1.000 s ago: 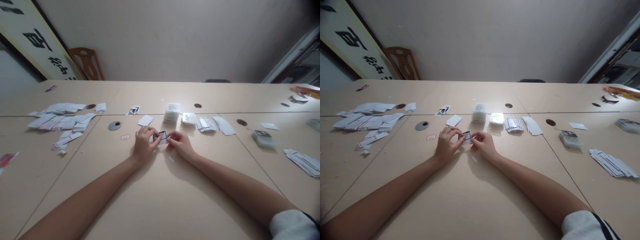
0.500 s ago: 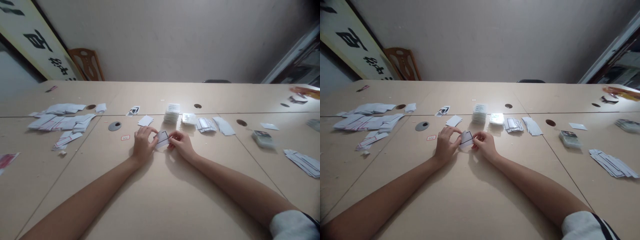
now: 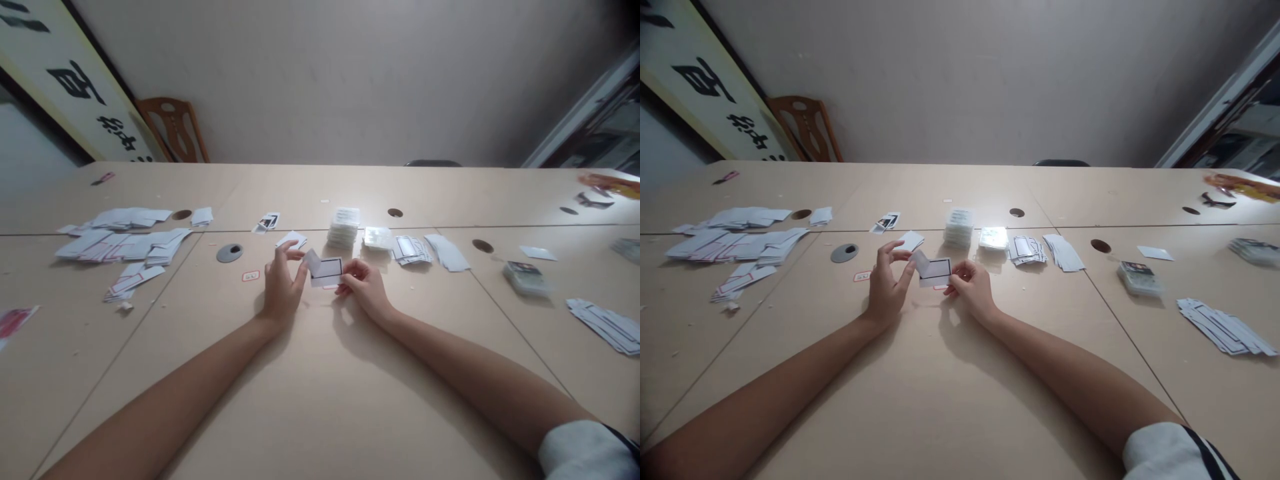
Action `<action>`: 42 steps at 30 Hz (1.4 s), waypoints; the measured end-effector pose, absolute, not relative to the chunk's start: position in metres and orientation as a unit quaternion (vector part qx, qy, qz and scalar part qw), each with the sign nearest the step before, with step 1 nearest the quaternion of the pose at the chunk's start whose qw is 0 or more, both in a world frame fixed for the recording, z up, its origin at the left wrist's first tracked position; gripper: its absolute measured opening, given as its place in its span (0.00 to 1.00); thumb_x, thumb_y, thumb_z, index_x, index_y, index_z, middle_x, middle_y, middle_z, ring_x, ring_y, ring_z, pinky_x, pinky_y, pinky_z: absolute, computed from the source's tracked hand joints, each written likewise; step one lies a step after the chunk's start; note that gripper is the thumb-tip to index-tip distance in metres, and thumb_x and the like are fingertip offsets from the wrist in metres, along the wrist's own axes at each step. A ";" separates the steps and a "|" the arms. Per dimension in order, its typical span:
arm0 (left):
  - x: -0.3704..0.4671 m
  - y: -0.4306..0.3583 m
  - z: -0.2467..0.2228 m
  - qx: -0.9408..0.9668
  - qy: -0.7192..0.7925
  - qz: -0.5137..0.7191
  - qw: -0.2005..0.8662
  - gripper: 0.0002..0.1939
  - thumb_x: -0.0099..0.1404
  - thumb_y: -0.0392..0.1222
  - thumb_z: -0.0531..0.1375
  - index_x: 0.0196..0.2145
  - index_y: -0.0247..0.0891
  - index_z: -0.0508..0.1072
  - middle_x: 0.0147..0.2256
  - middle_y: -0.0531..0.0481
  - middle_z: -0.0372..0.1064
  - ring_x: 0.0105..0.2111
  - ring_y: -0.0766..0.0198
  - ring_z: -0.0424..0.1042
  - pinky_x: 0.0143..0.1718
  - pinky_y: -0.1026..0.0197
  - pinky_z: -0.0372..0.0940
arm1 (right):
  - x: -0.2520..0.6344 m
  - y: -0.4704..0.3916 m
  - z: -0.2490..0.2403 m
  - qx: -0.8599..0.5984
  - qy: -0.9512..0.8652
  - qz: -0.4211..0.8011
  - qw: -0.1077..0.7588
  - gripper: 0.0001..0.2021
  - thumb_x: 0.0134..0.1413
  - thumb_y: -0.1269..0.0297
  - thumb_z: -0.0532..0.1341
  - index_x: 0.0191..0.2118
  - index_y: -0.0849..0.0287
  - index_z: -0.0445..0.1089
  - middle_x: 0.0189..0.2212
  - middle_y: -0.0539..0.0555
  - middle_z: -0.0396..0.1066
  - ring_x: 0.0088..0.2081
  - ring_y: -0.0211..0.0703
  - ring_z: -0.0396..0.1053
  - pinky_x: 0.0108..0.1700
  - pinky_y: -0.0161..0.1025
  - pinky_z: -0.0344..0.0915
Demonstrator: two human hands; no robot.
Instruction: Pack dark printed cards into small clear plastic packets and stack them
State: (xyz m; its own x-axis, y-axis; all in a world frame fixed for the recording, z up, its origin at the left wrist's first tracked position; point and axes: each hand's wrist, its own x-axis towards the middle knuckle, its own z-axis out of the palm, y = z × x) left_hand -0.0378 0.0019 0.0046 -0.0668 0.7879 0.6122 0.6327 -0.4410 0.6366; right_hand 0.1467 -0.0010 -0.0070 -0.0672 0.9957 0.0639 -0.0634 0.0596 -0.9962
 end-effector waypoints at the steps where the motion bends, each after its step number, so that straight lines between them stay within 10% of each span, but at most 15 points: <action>1: -0.038 0.002 0.004 0.674 0.524 0.513 0.093 0.20 0.67 0.41 0.57 0.56 0.41 0.60 0.40 0.48 0.74 0.42 0.57 0.74 0.47 0.52 0.63 | 0.147 -0.001 -0.007 -0.449 -0.518 0.519 0.511 0.02 0.46 0.69 0.61 0.29 0.59 0.66 0.19 0.47 0.70 0.23 0.41 0.75 0.24 0.33 0.70; 9: -0.037 0.000 0.005 0.718 0.495 0.479 0.097 0.15 0.68 0.42 0.56 0.53 0.42 0.66 0.39 0.49 0.76 0.41 0.58 0.76 0.47 0.54 0.65 | 0.150 -0.002 -0.002 -0.452 -0.515 0.480 0.548 0.15 0.50 0.51 0.66 0.34 0.57 0.67 0.31 0.49 0.70 0.19 0.33 0.66 0.18 0.32 0.63; 42: -0.039 0.002 0.002 0.676 0.505 0.516 0.148 0.15 0.68 0.40 0.56 0.52 0.44 0.63 0.39 0.49 0.73 0.42 0.58 0.74 0.44 0.55 0.67 | 0.151 0.002 0.000 -0.475 -0.591 0.413 0.504 0.04 0.41 0.69 0.60 0.20 0.57 0.65 0.18 0.47 0.62 0.24 0.38 0.57 0.28 0.36 0.54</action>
State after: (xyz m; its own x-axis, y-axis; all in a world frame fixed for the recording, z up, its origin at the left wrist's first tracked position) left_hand -0.0390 0.0022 0.0015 -0.0422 0.8358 0.5474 0.5303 -0.4456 0.7213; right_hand 0.1514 0.0020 -0.0003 -0.0403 0.9783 0.2030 0.1456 0.2068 -0.9675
